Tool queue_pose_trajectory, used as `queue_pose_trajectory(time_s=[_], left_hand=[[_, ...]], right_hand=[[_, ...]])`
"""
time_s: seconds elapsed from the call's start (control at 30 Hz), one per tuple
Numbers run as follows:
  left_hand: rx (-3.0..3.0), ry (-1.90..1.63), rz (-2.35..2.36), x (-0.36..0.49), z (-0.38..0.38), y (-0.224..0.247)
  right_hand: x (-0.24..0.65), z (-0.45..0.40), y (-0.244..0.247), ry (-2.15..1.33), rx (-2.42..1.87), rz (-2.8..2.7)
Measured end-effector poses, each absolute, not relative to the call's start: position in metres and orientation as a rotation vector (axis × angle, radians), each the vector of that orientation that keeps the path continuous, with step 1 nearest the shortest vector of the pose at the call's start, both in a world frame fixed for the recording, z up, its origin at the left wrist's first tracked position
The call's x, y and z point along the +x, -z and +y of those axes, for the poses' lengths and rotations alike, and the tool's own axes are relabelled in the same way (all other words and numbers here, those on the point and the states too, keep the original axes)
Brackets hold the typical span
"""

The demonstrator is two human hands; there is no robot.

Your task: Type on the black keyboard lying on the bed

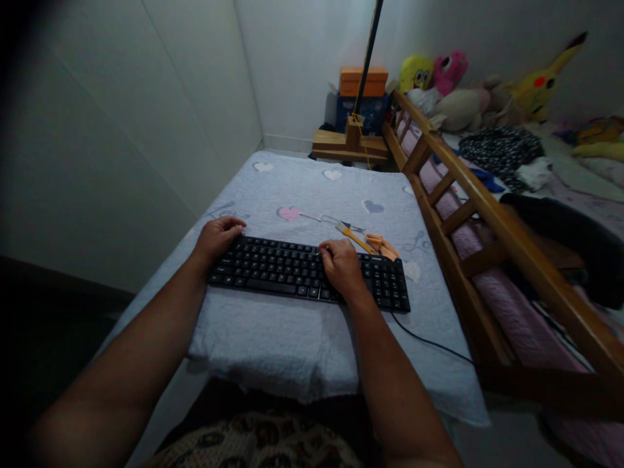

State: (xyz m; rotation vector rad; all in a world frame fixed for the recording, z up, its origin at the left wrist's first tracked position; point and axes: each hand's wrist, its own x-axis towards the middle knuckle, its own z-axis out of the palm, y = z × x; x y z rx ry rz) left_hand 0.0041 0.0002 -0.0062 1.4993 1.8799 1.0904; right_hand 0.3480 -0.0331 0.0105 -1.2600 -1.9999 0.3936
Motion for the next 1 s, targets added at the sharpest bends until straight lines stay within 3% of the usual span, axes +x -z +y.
queue_pose_trajectory(time_s=[1.0], left_hand=[[1.492,-1.095,1.882,0.0046,-0.0007,0.0052]], right_hand=[[0.3477,-0.0351,-0.0112,-0.396,-1.292,-1.990]])
